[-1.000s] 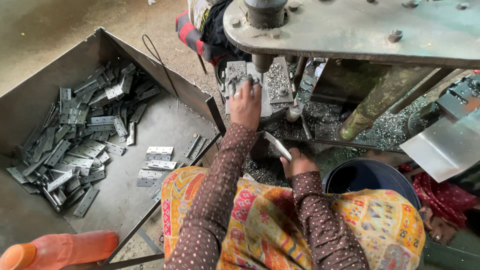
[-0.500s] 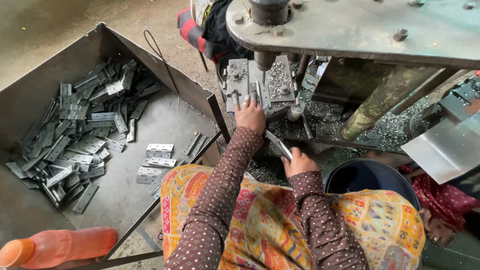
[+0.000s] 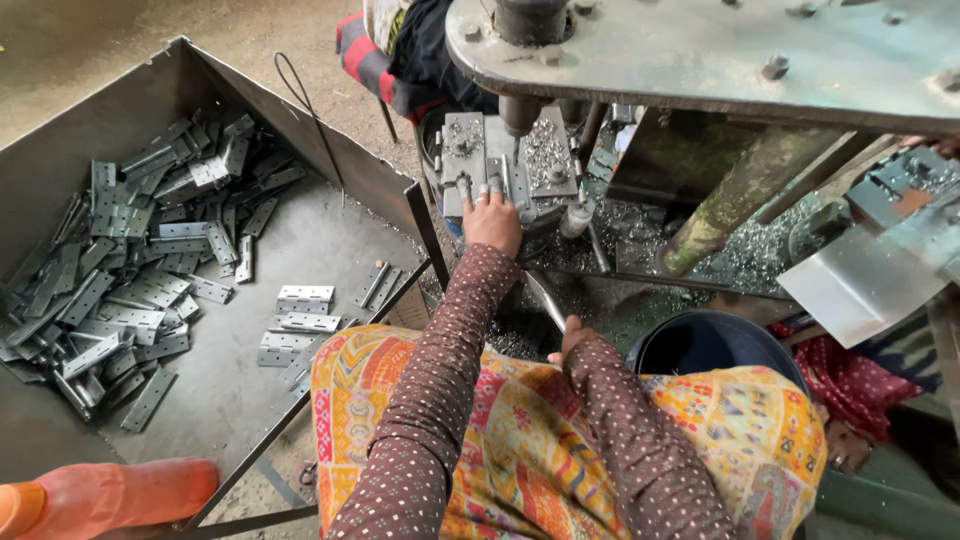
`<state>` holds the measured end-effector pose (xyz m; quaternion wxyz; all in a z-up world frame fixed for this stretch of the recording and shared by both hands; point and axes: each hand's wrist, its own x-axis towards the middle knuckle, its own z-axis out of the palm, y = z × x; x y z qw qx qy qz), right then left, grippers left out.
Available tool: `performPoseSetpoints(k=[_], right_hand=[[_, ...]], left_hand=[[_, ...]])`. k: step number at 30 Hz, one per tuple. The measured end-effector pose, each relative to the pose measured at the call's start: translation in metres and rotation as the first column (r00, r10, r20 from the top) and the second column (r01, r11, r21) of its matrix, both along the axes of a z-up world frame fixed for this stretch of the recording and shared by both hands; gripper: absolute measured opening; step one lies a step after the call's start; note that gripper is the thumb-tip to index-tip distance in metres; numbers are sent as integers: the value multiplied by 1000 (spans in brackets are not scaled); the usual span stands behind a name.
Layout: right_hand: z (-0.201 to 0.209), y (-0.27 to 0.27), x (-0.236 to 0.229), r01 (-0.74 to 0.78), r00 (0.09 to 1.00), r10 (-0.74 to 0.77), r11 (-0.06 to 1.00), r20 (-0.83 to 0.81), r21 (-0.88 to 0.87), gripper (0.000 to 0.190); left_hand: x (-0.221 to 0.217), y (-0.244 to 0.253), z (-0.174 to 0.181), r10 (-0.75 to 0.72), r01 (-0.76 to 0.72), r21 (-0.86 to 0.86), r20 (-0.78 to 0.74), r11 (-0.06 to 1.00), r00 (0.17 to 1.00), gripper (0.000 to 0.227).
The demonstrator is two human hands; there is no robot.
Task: The person operates a drill press to process metal hinge pieces. They pick up each piece from a metal bin, place it under the drill, and use a lever to activate the machine. After drilling, the person removes the piece and places it back into the bin.
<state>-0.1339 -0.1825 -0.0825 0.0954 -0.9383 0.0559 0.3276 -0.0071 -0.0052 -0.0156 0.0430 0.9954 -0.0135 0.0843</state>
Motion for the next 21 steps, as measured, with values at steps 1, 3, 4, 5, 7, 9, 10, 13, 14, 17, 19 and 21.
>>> performPoseSetpoints(k=[1, 3, 4, 5, 7, 9, 10, 13, 14, 17, 19, 21], right_hand=[[7, 0, 3, -11, 1000, 11, 1000, -12, 3, 72], [21, -1, -1, -28, 986, 33, 999, 165, -30, 68], [26, -1, -1, -34, 968, 45, 998, 249, -48, 67], [29, 0, -4, -27, 971, 40, 998, 236, -57, 66], [30, 3, -5, -9, 986, 18, 998, 165, -56, 67], [26, 7, -6, 24, 999, -23, 998, 25, -60, 67], [24, 10, -3, 44, 999, -45, 998, -25, -50, 67], [18, 7, -7, 40, 998, -41, 999, -47, -15, 68], [18, 6, -17, 33, 998, -33, 999, -61, -12, 68], [41, 7, -9, 14, 1000, -14, 1000, -15, -10, 69], [60, 8, -9, -1, 998, 3, 1000, 64, -31, 68], [74, 12, -7, -6, 987, 15, 999, 159, -53, 65]], left_hand=[[3, 1, 0, 3, -3, -9, 1, 1000, 1000, 41], [7, 1, -4, 20, -22, 52, 41, 998, 999, 31], [10, 0, -7, 27, -32, 83, 57, 996, 998, 27], [8, -1, -12, 26, -30, 95, 43, 995, 999, 26], [11, -3, -20, 24, -26, 123, 17, 992, 1000, 24], [16, -2, -24, 9, -20, 160, 69, 987, 998, 23], [19, -1, -24, 1, -18, 178, 93, 984, 996, 22], [20, -4, -31, -31, 2, 260, 110, 966, 993, 22], [14, -5, -36, -30, 5, 226, 108, 974, 994, 23], [26, -2, -30, -5, -25, 169, 177, 985, 984, 25], [27, -1, -30, -1, -45, 197, 230, 979, 973, 22], [23, -3, -33, -6, -24, 200, 147, 979, 989, 22]])
